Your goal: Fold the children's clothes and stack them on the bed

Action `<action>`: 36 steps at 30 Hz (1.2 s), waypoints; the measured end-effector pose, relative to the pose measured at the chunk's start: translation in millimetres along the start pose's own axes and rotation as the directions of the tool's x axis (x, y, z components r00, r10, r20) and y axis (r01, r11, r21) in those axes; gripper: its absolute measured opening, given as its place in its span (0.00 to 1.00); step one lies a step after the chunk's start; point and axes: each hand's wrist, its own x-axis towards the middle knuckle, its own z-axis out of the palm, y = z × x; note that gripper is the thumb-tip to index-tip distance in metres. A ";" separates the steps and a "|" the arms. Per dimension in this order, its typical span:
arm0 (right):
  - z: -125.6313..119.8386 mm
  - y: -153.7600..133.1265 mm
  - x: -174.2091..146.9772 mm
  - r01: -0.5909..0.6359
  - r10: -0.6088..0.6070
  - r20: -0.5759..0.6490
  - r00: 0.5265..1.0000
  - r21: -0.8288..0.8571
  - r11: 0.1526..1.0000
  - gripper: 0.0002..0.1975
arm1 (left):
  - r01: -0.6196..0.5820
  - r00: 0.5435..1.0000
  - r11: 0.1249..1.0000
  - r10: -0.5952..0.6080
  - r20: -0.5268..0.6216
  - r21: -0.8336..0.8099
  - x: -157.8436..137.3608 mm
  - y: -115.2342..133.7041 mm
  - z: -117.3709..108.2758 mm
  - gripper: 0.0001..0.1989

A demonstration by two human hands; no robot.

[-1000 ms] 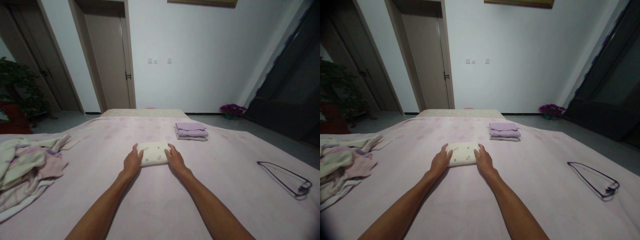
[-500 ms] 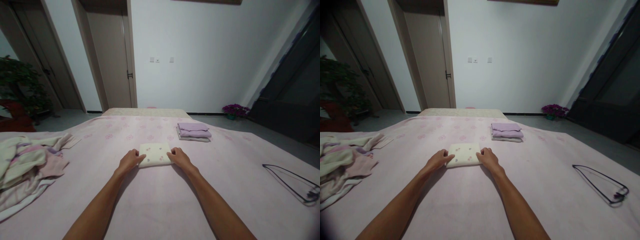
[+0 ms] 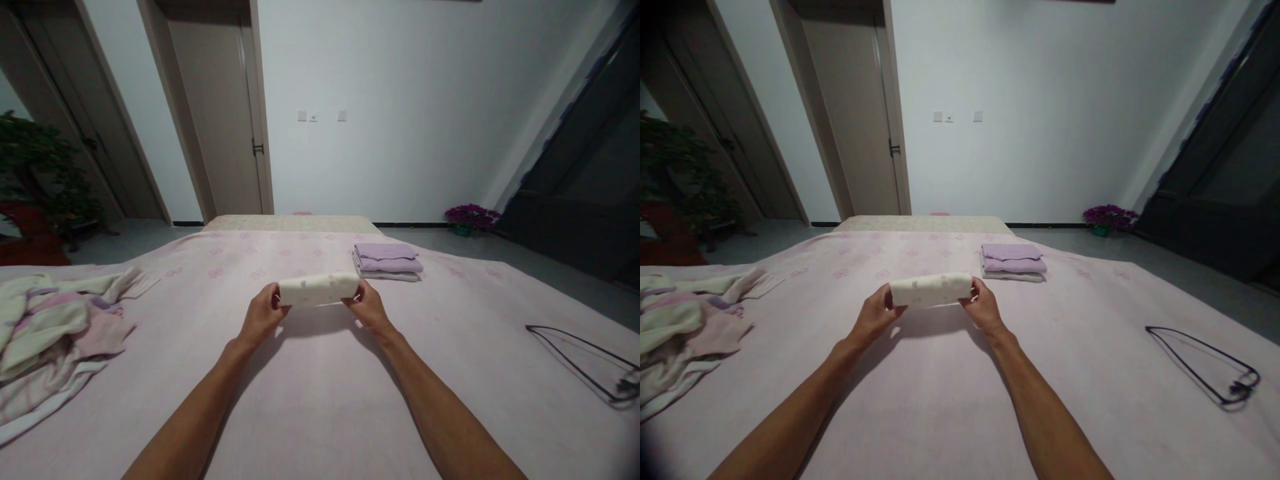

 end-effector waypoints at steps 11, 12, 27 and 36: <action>-21.0 22.4 -18.9 0.282 -0.238 0.209 0.949 -0.217 0.934 0.18 | -0.244 0.928 0.963 0.197 0.316 0.116 -15.4 -12.0 -12.4 0.18; -20.5 23.2 -18.1 0.274 -0.236 0.184 0.954 -0.220 0.936 0.18 | -0.218 0.940 0.971 0.182 0.288 0.096 -15.2 -12.3 -14.0 0.16; -16.8 3.4 -20.2 0.351 -0.246 0.317 0.916 -0.335 0.874 0.14 | 0.238 0.916 0.941 -0.136 0.378 -0.239 -17.4 -9.7 -7.3 0.13; -13.9 -21.6 -24.1 0.484 -0.301 0.447 0.843 -0.385 0.786 0.18 | 0.270 0.886 0.906 -0.101 0.453 -0.326 -15.4 -10.2 -15.3 0.16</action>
